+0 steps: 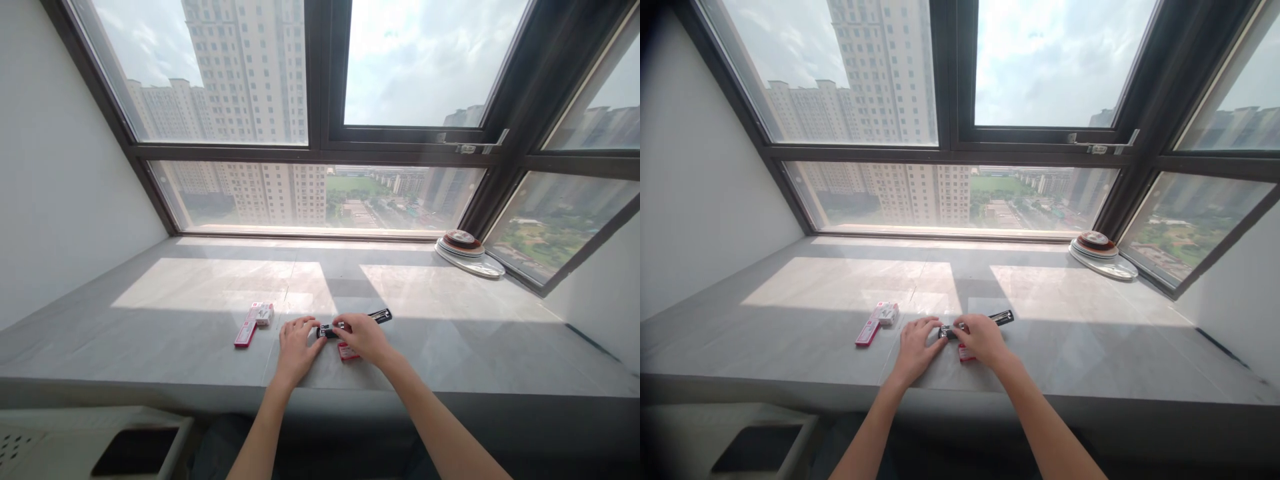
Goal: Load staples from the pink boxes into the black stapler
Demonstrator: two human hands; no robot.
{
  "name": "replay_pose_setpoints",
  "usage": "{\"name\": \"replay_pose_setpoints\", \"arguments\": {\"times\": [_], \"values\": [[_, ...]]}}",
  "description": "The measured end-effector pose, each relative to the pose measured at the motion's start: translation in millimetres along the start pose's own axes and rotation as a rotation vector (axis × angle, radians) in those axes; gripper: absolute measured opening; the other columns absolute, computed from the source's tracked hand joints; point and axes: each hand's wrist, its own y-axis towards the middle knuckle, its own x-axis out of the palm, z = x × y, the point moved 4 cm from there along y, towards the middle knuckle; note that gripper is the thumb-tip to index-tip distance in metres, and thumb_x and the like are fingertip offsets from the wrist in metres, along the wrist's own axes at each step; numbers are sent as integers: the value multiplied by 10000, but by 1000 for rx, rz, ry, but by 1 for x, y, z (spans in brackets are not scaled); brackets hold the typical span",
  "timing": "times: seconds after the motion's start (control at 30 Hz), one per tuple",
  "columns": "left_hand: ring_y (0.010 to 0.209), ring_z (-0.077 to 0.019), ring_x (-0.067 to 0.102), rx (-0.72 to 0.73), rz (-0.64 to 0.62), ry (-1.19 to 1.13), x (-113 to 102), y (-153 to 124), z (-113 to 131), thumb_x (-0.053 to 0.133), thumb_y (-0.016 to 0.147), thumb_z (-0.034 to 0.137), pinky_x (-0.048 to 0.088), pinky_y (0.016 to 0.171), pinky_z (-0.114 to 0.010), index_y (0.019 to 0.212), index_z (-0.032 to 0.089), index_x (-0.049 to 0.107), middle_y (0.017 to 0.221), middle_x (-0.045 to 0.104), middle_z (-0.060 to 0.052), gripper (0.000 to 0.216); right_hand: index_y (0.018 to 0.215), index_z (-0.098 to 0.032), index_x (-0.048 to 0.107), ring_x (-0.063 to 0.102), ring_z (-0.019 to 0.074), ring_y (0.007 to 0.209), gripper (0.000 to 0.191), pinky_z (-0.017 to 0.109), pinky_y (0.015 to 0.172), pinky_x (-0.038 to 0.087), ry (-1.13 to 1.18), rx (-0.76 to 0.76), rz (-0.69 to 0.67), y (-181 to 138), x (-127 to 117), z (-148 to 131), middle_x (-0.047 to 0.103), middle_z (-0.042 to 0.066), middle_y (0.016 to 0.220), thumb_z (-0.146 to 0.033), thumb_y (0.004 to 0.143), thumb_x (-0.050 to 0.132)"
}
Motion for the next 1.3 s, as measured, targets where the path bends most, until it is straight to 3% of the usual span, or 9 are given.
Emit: {"name": "replay_pose_setpoints", "arguments": {"times": [0.37, 0.5, 0.6, 0.73, 0.8, 0.9, 1.0, 1.13, 1.3], "values": [[1257, -268, 494, -8, 10, -41, -4, -10, 3, 666, 884, 396, 241, 1145, -507, 1114, 314, 667, 1279, 632, -28, 244, 1051, -284, 792, 648, 209, 801, 256, 263, 734, 411, 48, -85, -84, 13, 5, -1, 755, 30, 889, -423, 935, 610], [1246, -273, 497, -10, 8, -48, -4, -10, 2, 663, 884, 399, 260, 1135, -503, 1108, 310, 670, 1272, 632, -34, 241, 1165, -276, 743, 628, 204, 764, 308, 258, 670, 358, -30, -1, -37, 10, 3, 3, 717, 25, 792, -416, 906, 652], [1233, -272, 500, -8, 9, -55, -4, -10, 2, 667, 881, 397, 279, 1125, -493, 1107, 314, 671, 1269, 633, -31, 241, 1020, -240, 740, 592, 187, 717, 223, 257, 627, 316, -56, 87, 24, 1, 4, 3, 662, 20, 719, -403, 910, 636], [1238, -276, 494, -11, 18, -58, -2, -10, 1, 674, 880, 392, 306, 1110, -481, 1121, 313, 672, 1276, 631, -31, 254, 1079, -252, 704, 554, 159, 656, 250, 250, 604, 326, 137, 22, -51, -14, 8, -4, 622, -15, 682, -421, 923, 605], [1248, -276, 490, -11, 20, -59, -2, -10, 1, 675, 881, 389, 313, 1108, -478, 1122, 315, 674, 1283, 630, -27, 251, 1046, -237, 700, 539, 150, 641, 293, 248, 601, 345, 273, 48, -55, -22, 2, 6, 606, -18, 680, -480, 933, 583], [1248, -271, 496, -11, 18, -72, -2, -9, 0, 678, 882, 390, 318, 1109, -476, 1117, 323, 681, 1289, 630, -22, 245, 886, -185, 680, 471, 127, 545, 462, 250, 523, 321, 433, 300, -108, -37, -12, 49, 559, -12, 624, -633, 902, 571], [1237, -273, 509, -16, 6, -86, -1, -6, 0, 688, 876, 405, 299, 1125, -496, 1109, 320, 694, 1288, 634, -28, 247, 1068, -189, 660, 387, 95, 447, 574, 246, 443, 255, 616, 513, -122, -49, -27, 92, 570, -18, 651, -712, 839, 606], [1258, -277, 506, -26, -10, -86, 1, -5, 0, 705, 864, 415, 192, 1183, -554, 1107, 327, 705, 1290, 634, -22, 259, 1179, -181, 646, 373, 79, 488, 603, 241, 468, 284, 846, 339, -2, -31, -44, 95, 551, -22, 710, -661, 814, 672], [1281, -278, 492, -53, -25, -87, 1, -7, 0, 709, 861, 421, 97, 1207, -596, 1115, 352, 701, 1301, 625, -9, 263, 926, -175, 695, 395, 100, 551, 476, 237, 515, 298, 591, 98, -33, 12, -33, 51, 481, -53, 619, -611, 746, 757]]}}
